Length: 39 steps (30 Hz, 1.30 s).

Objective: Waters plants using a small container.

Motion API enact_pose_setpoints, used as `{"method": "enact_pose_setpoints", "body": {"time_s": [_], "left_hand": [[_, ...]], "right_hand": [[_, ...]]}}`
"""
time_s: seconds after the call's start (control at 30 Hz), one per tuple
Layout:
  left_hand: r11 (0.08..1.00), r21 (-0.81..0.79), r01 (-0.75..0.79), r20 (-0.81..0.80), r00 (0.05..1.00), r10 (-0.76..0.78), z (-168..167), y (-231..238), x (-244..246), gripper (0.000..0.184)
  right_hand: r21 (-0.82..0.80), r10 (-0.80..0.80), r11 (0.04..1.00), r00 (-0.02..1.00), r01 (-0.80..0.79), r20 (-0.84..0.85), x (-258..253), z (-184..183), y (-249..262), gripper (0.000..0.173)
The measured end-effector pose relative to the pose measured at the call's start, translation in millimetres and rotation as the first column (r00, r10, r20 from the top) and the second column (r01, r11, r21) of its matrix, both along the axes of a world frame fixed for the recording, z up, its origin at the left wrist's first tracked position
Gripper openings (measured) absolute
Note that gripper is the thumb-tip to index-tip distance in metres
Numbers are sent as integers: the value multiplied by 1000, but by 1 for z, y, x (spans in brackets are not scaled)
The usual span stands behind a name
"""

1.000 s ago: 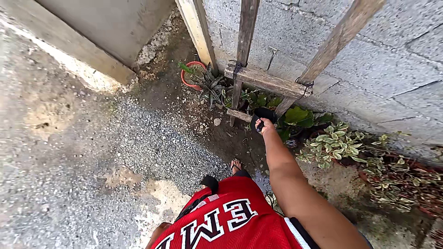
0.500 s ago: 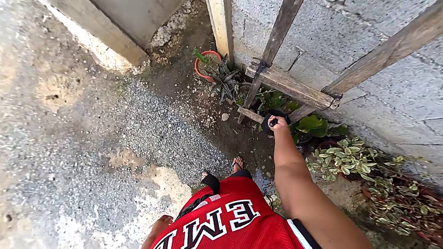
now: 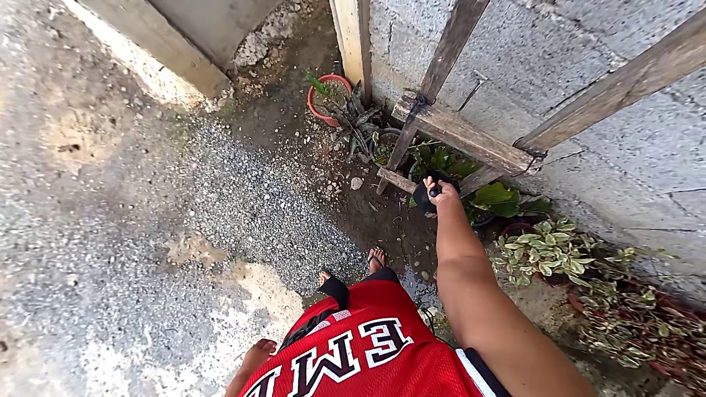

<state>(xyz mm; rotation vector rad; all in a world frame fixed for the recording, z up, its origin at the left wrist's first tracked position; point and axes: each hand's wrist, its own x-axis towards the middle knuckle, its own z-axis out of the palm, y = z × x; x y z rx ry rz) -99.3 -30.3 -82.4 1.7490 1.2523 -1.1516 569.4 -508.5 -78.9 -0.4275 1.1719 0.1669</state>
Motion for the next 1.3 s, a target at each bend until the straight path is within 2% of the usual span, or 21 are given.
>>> {"method": "enact_pose_setpoints", "body": {"time_s": [0.07, 0.2, 0.33, 0.4, 0.5, 0.6, 0.67, 0.83, 1.0, 1.1, 1.17, 1.3], "left_hand": [[1000, -7, -16, 5, 1000, 16, -2, -1, 1, 37], [999, -3, -37, 9, 999, 37, 6, -10, 15, 35], [999, -23, -31, 24, 999, 31, 12, -17, 37, 35], [998, -60, 1, 44, 999, 2, 35, -30, 75, 36], [996, -70, 53, 73, 996, -47, 83, -62, 164, 36], [983, -115, 142, 205, 972, -116, 76, -76, 237, 40], [967, -199, 160, 311, 946, -92, 70, -92, 290, 42], [851, -490, 188, 455, 888, 66, 99, -171, 415, 46], [784, -619, 43, 458, 831, 316, 105, -228, 454, 50], [761, -644, -77, 427, 789, 441, 105, -228, 458, 45], [741, -654, -151, 404, 759, 511, 110, -218, 459, 33], [653, -685, -322, 326, 667, 671, 116, -186, 471, 27]], "right_hand": [[8, -25, 1000, 999, 25, 21, 0, -1, -4, 40], [9, -24, 1000, 999, 24, 44, -5, -8, -12, 29], [-42, 103, 994, 994, -102, 40, -26, -15, -16, 29], [-121, 228, 967, 974, -225, 9, -43, -9, -13, 32], [-235, 425, 878, 905, -417, -19, -72, 0, -8, 29], [-276, 584, 784, 811, -556, 27, -101, 1, -5, 30], [-246, 646, 752, 757, -611, 94, -119, 5, 1, 34], [-119, 753, 656, 632, -746, 185, -154, 34, 44, 39], [-33, 795, 571, 542, -820, 273, -169, 63, 100, 33], [-12, 835, 497, 475, -868, 279, -167, 81, 126, 33], [-34, 877, 425, 402, -905, 262, -164, 87, 139, 37], [-271, 968, 196, 141, -942, 207, -149, 93, 162, 52]]}}
